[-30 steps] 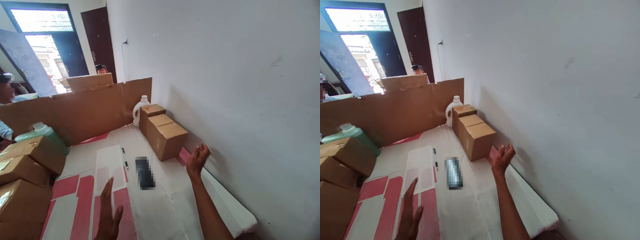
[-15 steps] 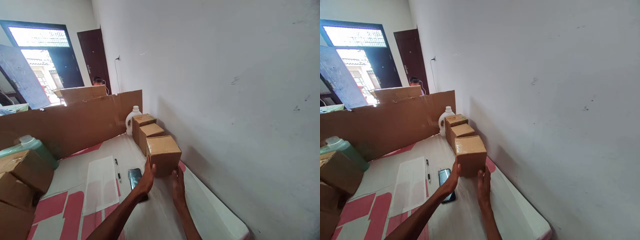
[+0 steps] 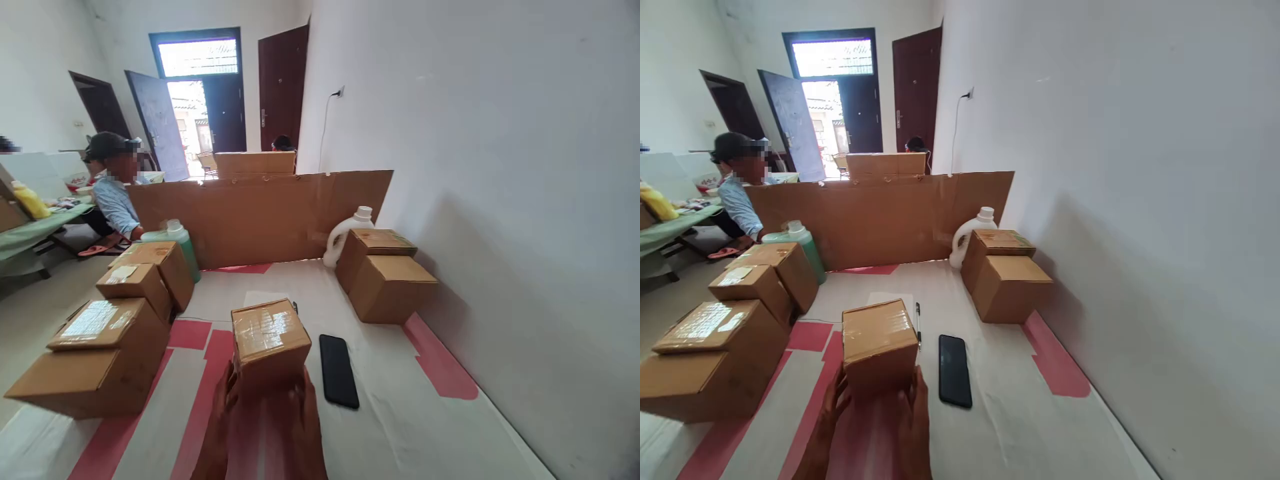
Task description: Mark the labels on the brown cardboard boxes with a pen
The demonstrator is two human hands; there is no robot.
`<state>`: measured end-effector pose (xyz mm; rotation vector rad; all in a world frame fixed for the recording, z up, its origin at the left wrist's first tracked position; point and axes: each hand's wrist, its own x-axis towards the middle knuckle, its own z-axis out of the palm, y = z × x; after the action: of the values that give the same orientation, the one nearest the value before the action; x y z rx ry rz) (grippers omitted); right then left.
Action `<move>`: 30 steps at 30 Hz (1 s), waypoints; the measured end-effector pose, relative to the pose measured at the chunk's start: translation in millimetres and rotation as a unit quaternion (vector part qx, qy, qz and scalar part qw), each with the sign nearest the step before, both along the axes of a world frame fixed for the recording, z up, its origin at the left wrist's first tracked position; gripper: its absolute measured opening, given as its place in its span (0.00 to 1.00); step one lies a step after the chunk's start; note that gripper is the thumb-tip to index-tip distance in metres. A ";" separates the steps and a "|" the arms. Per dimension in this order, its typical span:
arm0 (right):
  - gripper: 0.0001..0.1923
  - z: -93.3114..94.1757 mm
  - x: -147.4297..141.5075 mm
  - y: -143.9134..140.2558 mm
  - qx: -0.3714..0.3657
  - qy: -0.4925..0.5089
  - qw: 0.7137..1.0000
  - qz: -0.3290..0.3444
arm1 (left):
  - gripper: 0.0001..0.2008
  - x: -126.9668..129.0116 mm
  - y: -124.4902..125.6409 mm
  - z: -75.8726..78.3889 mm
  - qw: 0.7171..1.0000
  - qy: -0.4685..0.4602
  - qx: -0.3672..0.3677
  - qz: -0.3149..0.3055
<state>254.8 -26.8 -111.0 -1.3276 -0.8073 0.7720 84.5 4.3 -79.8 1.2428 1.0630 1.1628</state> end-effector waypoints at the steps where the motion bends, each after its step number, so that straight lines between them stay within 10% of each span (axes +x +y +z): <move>1: 0.37 2.1 3.7 2.4 -0.014 0.001 1.000 0.003 | 0.37 0.1 5.1 3.5 1.000 0.016 -0.012 0.015; 9: 0.28 15.0 25.1 20.1 -0.061 -0.038 0.997 0.031 | 0.29 -3.2 42.2 22.5 0.982 0.174 0.072 -0.029; 18: 0.29 43.8 53.8 52.2 -0.092 0.024 0.976 0.194 | 0.28 -27.6 14.6 62.5 0.866 0.398 0.304 -0.005; 30: 0.39 26.5 43.8 36.3 -0.122 0.098 0.975 0.156 | 0.34 -43.9 31.3 63.1 0.910 0.341 0.234 -0.037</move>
<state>298.6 9.5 -84.5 -1.3290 -0.7893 1.2648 40.6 35.6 -16.7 2.1553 1.2531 0.9653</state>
